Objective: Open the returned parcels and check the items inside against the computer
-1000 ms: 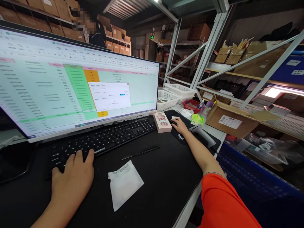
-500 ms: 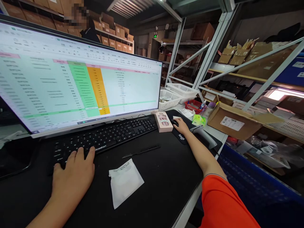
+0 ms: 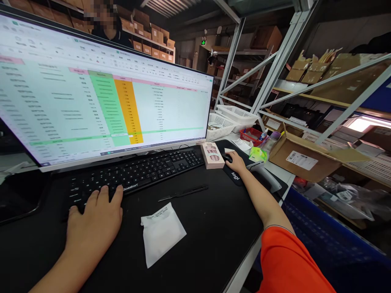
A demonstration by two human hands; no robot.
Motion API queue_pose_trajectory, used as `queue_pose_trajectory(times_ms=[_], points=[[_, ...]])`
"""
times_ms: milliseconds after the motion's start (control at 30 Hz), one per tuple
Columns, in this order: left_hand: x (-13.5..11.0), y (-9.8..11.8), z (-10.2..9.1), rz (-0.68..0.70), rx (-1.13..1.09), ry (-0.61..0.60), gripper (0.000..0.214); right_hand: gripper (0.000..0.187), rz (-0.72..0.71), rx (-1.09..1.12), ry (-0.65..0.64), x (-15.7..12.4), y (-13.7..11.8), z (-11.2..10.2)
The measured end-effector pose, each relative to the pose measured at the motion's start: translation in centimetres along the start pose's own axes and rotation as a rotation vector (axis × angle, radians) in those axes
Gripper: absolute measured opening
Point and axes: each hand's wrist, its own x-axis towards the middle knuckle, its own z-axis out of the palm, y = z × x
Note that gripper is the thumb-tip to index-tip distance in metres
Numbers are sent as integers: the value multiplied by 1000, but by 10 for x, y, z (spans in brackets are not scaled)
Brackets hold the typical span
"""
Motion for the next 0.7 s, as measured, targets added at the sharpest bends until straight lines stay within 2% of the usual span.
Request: queue_pose_trajectory(times_ms=[300,367,467,600,633,700], points=[[-2,-1,-2,0,-43,15,61,53,-46,36,-10,-1,0,-1],[0,-4,1,10,-132,85,62,54,-43,42,-12,-1,0,-1],[3,-11,0,78,-362,272,61,54,-37,52,-12,-1,0,0],[-10,-19,-13,179,-724,513,54,54,-28,57,-11,-1,-1,0],[-18,-20,-18,204,-788,534,54,54,-27,57,-11,-1,0,0],[-42,-20,-25,231,-802,449,59,54,-26,55,-10,-1,0,1]])
